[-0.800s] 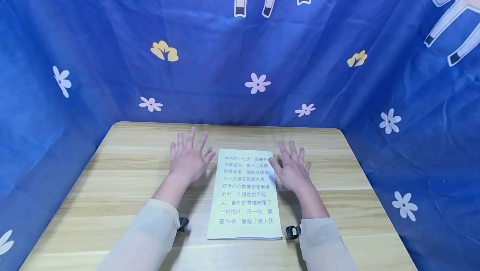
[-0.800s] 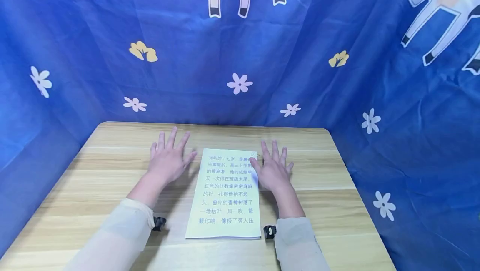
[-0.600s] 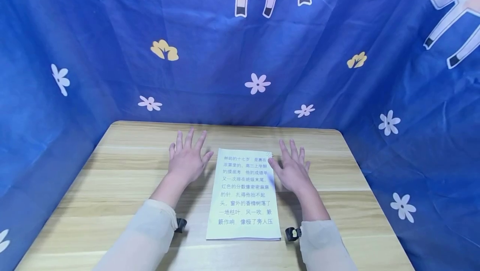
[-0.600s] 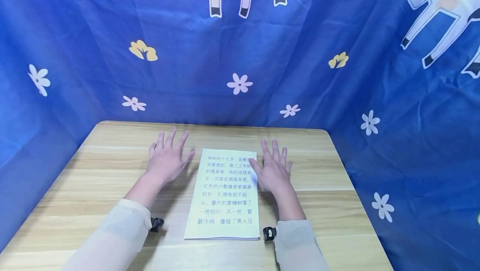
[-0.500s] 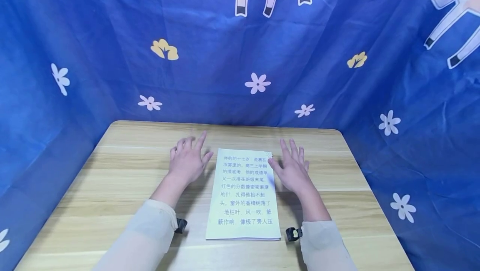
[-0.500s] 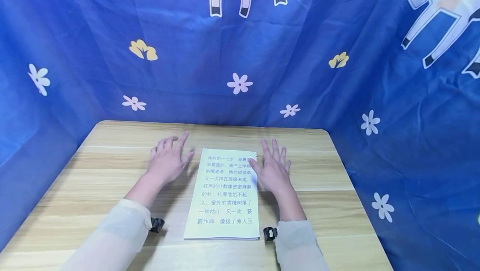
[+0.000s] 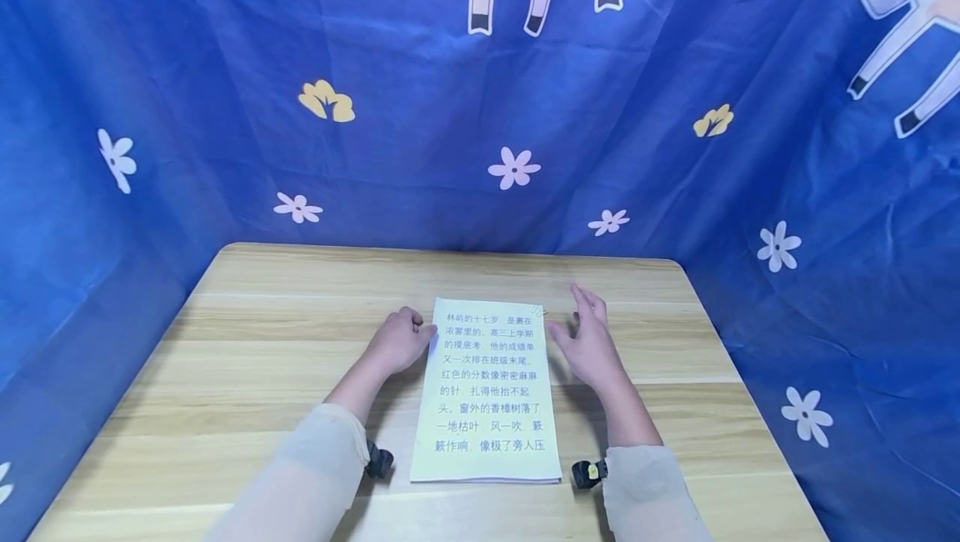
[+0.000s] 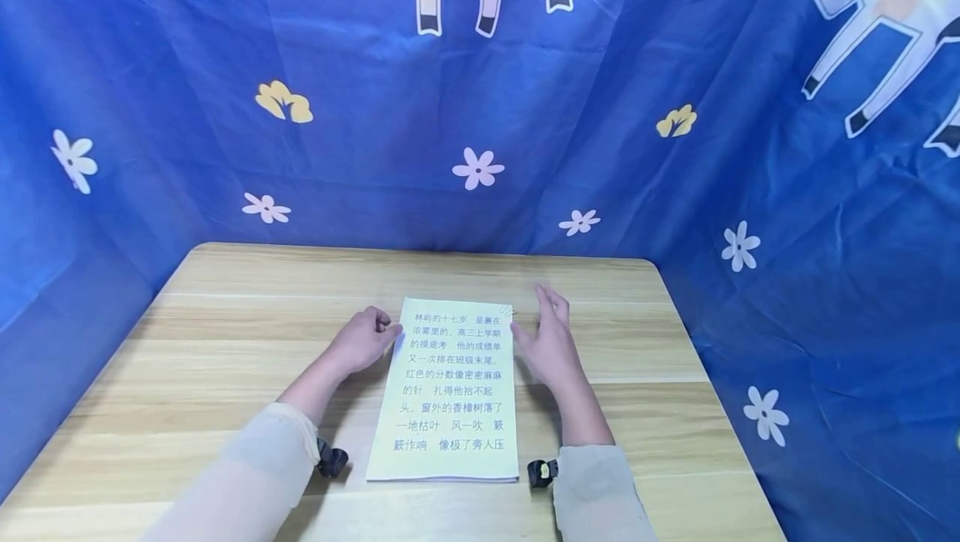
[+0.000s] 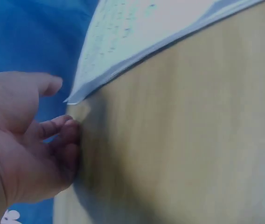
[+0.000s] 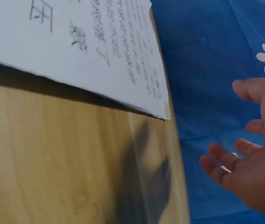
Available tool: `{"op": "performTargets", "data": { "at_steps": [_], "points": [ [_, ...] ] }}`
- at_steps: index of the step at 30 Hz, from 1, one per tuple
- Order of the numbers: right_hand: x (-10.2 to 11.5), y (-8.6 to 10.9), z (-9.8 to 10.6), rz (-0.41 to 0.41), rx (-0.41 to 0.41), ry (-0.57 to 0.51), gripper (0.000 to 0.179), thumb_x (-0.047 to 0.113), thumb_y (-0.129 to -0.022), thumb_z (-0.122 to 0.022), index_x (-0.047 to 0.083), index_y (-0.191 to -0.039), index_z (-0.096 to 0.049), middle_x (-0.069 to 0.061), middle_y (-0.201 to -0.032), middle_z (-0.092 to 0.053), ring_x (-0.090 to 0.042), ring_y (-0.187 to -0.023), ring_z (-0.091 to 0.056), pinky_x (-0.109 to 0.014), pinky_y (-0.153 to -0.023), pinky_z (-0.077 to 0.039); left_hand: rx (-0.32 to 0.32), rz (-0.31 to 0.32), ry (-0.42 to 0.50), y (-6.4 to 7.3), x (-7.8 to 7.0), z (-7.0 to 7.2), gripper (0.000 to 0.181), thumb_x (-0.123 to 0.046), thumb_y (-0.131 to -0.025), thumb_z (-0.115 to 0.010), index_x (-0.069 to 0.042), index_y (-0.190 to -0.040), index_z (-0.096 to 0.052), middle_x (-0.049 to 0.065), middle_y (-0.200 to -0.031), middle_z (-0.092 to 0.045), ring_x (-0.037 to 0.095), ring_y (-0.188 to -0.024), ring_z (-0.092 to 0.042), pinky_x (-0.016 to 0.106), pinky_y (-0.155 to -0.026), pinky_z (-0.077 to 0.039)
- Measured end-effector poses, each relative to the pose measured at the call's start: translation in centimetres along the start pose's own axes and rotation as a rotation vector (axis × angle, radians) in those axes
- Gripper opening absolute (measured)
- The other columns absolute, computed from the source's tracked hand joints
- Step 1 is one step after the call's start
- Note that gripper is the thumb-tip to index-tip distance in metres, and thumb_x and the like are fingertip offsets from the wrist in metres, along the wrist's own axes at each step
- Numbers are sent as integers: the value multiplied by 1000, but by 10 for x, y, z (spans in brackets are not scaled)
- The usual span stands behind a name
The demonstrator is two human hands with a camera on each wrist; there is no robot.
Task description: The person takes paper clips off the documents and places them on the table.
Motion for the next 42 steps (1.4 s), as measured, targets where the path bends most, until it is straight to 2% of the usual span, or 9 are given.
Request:
{"op": "performTargets", "data": {
  "at_steps": [3, 6, 9, 12, 17, 24, 32, 38, 42],
  "points": [
    [-9, -3, -2, -40, -4, -60, 85, 26, -104, -71, 16, -173, -23, -16, -174, -25, -41, -144, -56, -55, -113, -55, -36, 7, 9, -2, 3, -3, 49, -38, -110, -55, 5, -134, -61, 25, -132, -65, 43, -124, -63, 58, -110, -50],
    [-17, -8, -5, -64, -6, -88, 79, 25, -104, -71, 10, -170, -30, -18, -167, -38, -37, -136, -62, -48, -104, -61, -70, 15, 9, -3, 3, -3, 45, -36, -108, -56, 3, -129, -66, 25, -130, -67, 43, -123, -63, 58, -109, -50],
    [-25, -14, -10, -66, 1, -90, 71, 21, -105, -70, 4, -166, -38, -21, -158, -49, -37, -132, -65, -46, -104, -61, -88, 31, 4, -3, 1, -4, 42, -35, -107, -59, 1, -127, -69, 23, -128, -69, 44, -123, -63, 60, -109, -49],
    [-32, -19, -16, -77, 17, -101, 64, 18, -104, -69, 1, -161, -46, -23, -152, -56, -40, -134, -64, -49, -110, -58, -100, 50, 4, -2, -1, -5, 39, -34, -105, -61, -2, -125, -71, 22, -128, -71, 45, -125, -62, 63, -111, -44],
    [-41, -23, -25, -118, 22, -112, 59, 20, -104, -69, -3, -155, -52, -26, -150, -59, -45, -139, -60, -56, -120, -49, -115, 83, 23, 1, -3, -7, 36, -33, -103, -65, -5, -125, -72, 19, -127, -73, 45, -125, -59, 62, -112, -39],
    [-45, -33, -33, -147, 32, -30, 58, 22, -103, -66, -3, -153, -55, -23, -147, -64, -43, -145, -57, -55, -125, -45, -130, 102, 17, 2, -2, -8, 33, -32, -102, -67, -7, -123, -72, 13, -116, -75, 42, -120, -59, 59, -106, -38],
    [-48, -43, -37, -188, 42, 34, 53, 22, -102, -65, -2, -149, -61, -23, -147, -66, -44, -144, -58, -56, -122, -47, -153, 103, 30, 2, 3, -11, 22, -27, -99, -75, -10, -111, -74, 10, -109, -75, 40, -117, -61, 57, -107, -39],
    [-51, -48, -39, -237, 44, 11, 47, 22, -104, -65, 1, -145, -65, -21, -151, -65, -43, -144, -59, -57, -121, -47, -162, 106, 49, 1, 3, -11, 23, -26, -97, -77, -9, -112, -73, 10, -109, -76, 40, -117, -62, 59, -109, -38],
    [-53, -50, -40, -267, 41, -21, 45, 22, -104, -66, 2, -144, -65, -21, -148, -67, -42, -140, -61, -56, -118, -50, -159, 100, 65, 1, 3, -11, 25, -25, -96, -78, -8, -114, -71, 10, -109, -78, 40, -116, -62, 60, -111, -38]
  ]
}}
Point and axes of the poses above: each hand's wrist, its own y-axis away from the middle knuckle, its own z-axis out of the back of the hand, x = y × z, the point moved 10 cm from there along -y, towards the middle knuckle
